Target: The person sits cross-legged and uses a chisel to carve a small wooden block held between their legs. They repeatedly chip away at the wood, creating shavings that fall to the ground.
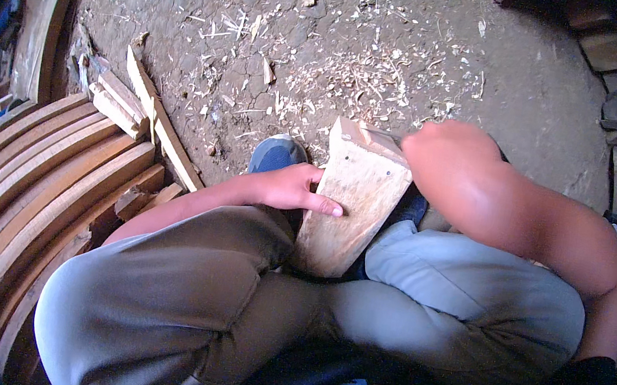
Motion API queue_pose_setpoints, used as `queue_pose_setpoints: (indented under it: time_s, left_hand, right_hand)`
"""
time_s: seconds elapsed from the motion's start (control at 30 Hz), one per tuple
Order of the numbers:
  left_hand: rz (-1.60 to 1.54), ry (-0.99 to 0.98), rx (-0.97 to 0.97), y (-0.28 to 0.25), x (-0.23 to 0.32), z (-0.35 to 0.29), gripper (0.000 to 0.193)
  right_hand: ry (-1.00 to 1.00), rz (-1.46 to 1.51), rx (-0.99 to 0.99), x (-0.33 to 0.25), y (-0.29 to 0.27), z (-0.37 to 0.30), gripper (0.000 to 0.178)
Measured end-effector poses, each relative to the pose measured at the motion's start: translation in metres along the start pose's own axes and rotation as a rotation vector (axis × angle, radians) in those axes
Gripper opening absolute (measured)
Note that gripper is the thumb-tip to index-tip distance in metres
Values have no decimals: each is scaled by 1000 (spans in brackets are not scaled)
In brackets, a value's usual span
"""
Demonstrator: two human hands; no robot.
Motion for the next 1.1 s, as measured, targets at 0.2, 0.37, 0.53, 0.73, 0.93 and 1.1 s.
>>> queue_pose_setpoints:
  time_s: [0.2,0.37,0.53,0.73,0.93,1.1]
  left_hand:
    - [-11,1,-6,-2,1,4,58]
    - [-34,-5,-1,1,3,2,58]
    - [-44,-19,6,1,4,-1,56]
    - [-37,-2,-7,0,3,2,56]
    - [-39,-24,14,0,2,-1,56]
    - [-42,2,-1,-1,-3,1,54]
  right_hand:
    - [19,-32,45,8,13,12,15]
    - [31,-20,96,4,4,4,15]
    - [39,16,118,-1,15,5,15]
    - [7,-36,-14,2,6,5,16]
    - [15,-20,52,-3,8,8,16]
    - [33,-62,9,1,17,23,17]
Point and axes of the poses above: each hand's wrist, its own z-axis towards the middle knuckle, its own y-axis out of the palm, x = y × z, the point moved 2 cm from there along z, towards the middle knuckle, and after that the axes turned 1 degree about -y, right-handed, at the moved point
